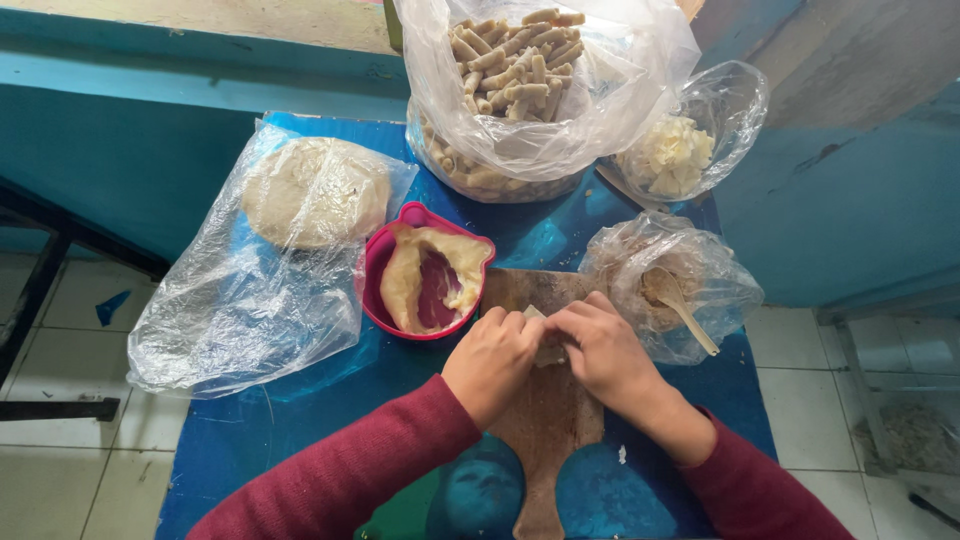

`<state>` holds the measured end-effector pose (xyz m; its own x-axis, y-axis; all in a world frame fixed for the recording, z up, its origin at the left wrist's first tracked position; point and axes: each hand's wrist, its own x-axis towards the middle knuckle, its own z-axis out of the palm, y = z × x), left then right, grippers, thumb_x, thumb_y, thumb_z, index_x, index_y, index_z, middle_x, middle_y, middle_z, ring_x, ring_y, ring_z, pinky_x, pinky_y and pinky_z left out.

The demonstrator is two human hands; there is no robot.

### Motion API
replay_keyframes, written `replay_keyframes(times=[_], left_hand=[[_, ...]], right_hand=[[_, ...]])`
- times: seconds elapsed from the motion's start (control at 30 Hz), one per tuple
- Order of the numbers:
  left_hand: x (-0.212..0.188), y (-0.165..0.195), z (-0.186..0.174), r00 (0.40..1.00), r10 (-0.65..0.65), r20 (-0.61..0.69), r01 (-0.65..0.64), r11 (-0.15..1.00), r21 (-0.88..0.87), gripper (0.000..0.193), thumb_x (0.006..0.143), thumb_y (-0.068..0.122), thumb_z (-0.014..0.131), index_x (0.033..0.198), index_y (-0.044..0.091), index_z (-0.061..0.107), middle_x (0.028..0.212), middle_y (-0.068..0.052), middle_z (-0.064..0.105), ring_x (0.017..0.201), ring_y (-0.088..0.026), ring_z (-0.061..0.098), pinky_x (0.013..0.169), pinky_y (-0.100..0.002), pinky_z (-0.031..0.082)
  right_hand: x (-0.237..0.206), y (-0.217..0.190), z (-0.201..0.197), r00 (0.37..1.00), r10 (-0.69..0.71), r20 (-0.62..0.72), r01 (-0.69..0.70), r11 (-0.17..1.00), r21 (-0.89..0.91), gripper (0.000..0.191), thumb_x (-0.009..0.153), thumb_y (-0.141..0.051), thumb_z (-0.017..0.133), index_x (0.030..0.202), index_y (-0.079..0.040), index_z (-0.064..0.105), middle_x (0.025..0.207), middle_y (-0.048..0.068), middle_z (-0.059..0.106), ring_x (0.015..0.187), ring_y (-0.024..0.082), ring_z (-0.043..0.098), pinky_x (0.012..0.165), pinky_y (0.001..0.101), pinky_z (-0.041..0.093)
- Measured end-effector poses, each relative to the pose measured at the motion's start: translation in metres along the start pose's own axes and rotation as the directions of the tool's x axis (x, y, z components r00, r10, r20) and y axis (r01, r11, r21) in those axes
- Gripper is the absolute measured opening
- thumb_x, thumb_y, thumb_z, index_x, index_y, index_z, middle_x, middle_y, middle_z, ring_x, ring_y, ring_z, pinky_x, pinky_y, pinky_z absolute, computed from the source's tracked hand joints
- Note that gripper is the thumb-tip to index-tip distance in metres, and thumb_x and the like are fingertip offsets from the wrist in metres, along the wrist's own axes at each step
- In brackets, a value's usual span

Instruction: The person places slices of cheese and spoonfuls of brown filling from a plastic bag onto square dough wrappers on a wooden board, then folds the wrappers over the filling by hand. Later the person picks up and handles a large round flat dough piece on the board.

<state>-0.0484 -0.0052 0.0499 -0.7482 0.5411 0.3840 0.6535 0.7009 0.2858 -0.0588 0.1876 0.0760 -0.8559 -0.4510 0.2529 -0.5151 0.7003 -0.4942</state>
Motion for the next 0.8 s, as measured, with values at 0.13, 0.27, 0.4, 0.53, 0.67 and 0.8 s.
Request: replay_keyframes(times=[0.13, 0.27, 0.4, 0.53, 0.67, 0.8], left_hand=[[-0.001, 0.001, 0.002, 1.000, 0.007, 0.014, -0.007, 0.999, 0.035, 0.017, 0.081, 0.007, 0.062, 0.098, 0.005, 0.061, 0.090, -0.011, 0.061, 0.087, -0.028, 0.059, 0.079, -0.039, 0.049], [0.001, 0.000, 0.003, 1.000, -0.009, 0.020, 0.008, 0.999, 0.038, 0.017, 0.080, 0.007, 0.062, 0.097, 0.005, 0.061, 0.090, -0.011, 0.061, 0.086, -0.028, 0.058, 0.079, -0.038, 0.049], [0.000, 0.000, 0.003, 1.000, -0.021, -0.005, 0.021, 0.998, 0.059, 0.017, 0.079, 0.008, 0.062, 0.095, 0.005, 0.061, 0.091, -0.012, 0.060, 0.088, -0.028, 0.057, 0.079, -0.038, 0.048], [0.001, 0.000, 0.006, 0.999, -0.015, -0.049, 0.015, 1.000, -0.008, 0.021, 0.081, 0.006, 0.061, 0.101, 0.003, 0.062, 0.092, -0.011, 0.060, 0.089, -0.028, 0.057, 0.081, -0.039, 0.049], [0.002, -0.002, 0.008, 0.999, -0.048, -0.024, 0.047, 0.997, -0.055, 0.020, 0.079, 0.005, 0.063, 0.099, 0.005, 0.063, 0.092, -0.012, 0.060, 0.089, -0.029, 0.057, 0.080, -0.040, 0.049], [0.003, -0.003, 0.006, 0.998, -0.055, -0.020, 0.054, 0.996, -0.078, 0.019, 0.076, 0.005, 0.065, 0.095, 0.005, 0.065, 0.093, -0.012, 0.060, 0.089, -0.030, 0.057, 0.080, -0.040, 0.049]], right_hand=[[-0.006, -0.008, -0.001, 0.997, -0.073, -0.008, 0.072, 0.994, -0.086, 0.012, 0.082, -0.005, 0.066, 0.093, -0.006, 0.068, 0.091, 0.008, 0.068, 0.090, 0.033, 0.059, 0.083, 0.0428, 0.049], [-0.005, -0.011, 0.001, 0.995, -0.089, -0.036, 0.084, 0.989, -0.120, 0.016, 0.080, -0.003, 0.064, 0.094, -0.007, 0.068, 0.092, 0.007, 0.069, 0.091, 0.032, 0.059, 0.085, 0.0424, 0.049], [-0.006, -0.011, 0.002, 0.996, -0.077, -0.047, 0.070, 0.988, -0.137, 0.018, 0.080, -0.002, 0.064, 0.096, -0.007, 0.070, 0.093, 0.007, 0.069, 0.092, 0.032, 0.059, 0.086, 0.0424, 0.048], [-0.003, -0.007, 0.002, 0.997, -0.039, -0.073, 0.030, 0.991, -0.129, 0.016, 0.079, -0.004, 0.068, 0.094, -0.007, 0.072, 0.093, 0.009, 0.068, 0.094, 0.034, 0.058, 0.084, 0.0425, 0.048], [0.004, 0.002, 0.000, 0.998, 0.059, -0.015, -0.060, 0.998, -0.028, 0.010, 0.082, -0.010, 0.072, 0.091, -0.010, 0.075, 0.089, 0.006, 0.070, 0.092, 0.032, 0.059, 0.082, 0.0406, 0.049], [0.001, 0.002, -0.003, 0.996, 0.090, -0.004, -0.090, 0.996, 0.008, 0.010, 0.083, -0.013, 0.074, 0.093, -0.010, 0.074, 0.087, 0.005, 0.070, 0.089, 0.030, 0.060, 0.081, 0.0402, 0.049]])
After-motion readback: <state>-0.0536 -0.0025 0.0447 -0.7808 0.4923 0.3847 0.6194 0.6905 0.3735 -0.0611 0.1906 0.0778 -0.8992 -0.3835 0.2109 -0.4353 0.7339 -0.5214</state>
